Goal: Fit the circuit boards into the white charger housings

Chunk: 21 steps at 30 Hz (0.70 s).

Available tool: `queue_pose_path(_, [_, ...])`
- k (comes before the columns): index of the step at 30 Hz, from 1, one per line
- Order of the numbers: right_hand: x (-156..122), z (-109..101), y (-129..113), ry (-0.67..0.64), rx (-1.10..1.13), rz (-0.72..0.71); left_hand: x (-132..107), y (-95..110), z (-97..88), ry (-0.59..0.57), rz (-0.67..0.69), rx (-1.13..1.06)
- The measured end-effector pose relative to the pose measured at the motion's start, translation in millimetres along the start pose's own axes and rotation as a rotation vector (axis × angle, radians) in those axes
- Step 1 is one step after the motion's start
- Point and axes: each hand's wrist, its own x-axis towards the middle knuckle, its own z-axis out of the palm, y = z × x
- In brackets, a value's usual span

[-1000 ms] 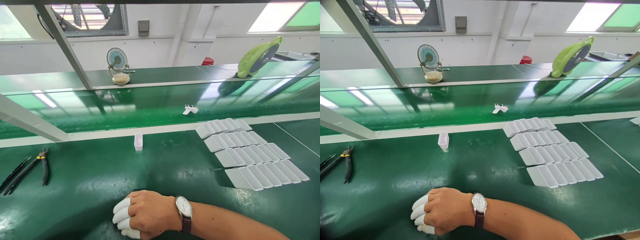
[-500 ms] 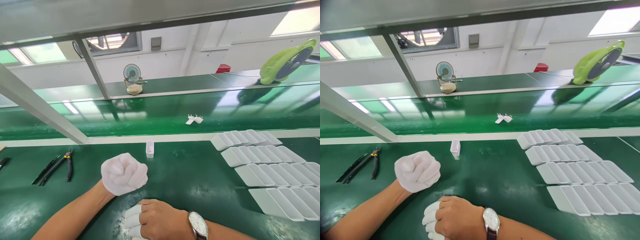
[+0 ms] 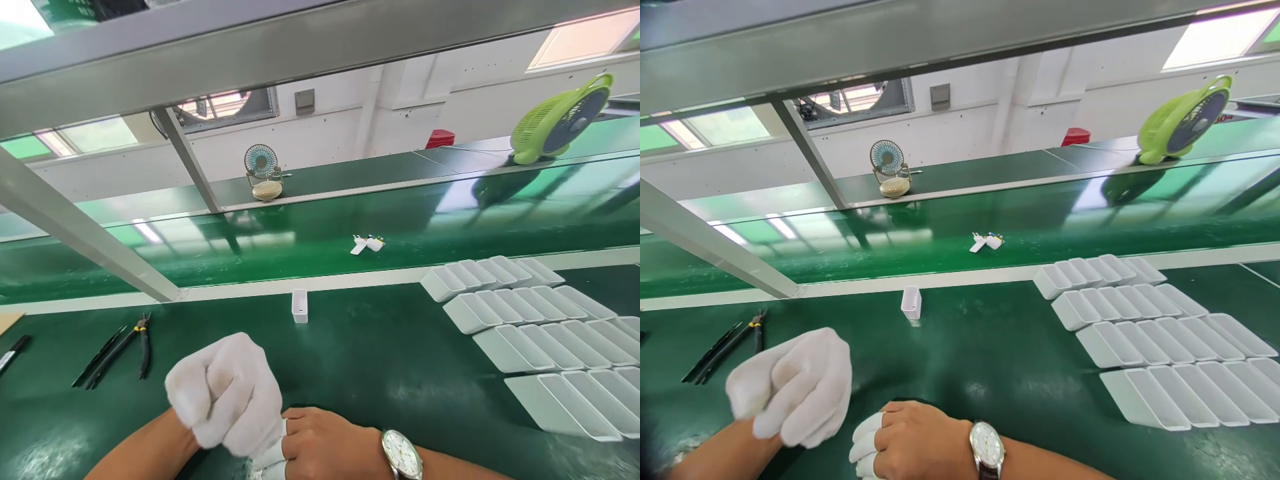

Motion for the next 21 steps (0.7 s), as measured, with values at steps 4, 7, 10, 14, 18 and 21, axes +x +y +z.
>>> queue_pose_path(4, [1, 0, -1, 0.016, 0.006, 0.018, 0, 1, -3.0, 0.210, 0.090, 0.095])
queue_pose_path(7, [1, 5, 0, 0.068, 0.011, 0.021, -3, 9, -12.0, 0.429, 0.149, 0.210])
queue_pose_path(10, [2, 9, 1, 0.113, 0.025, 0.004, -3, 15, -16.4, 0.485, 0.090, 0.507])
queue_pose_path(14, [-1, 10, 0, 0.092, 0.017, 0.000, 14, 4, -6.8, 0.507, -0.170, 1.327])
queue_pose_path(18, [-3, 5, -4, 0.029, -0.028, 0.034, 27, -26, 5.5, 0.225, -0.357, 2.169])
queue_pose_path(21, [2, 1, -4, 0.038, 0.001, 0.053, 25, -42, 10.6, -0.022, -0.360, 2.309])
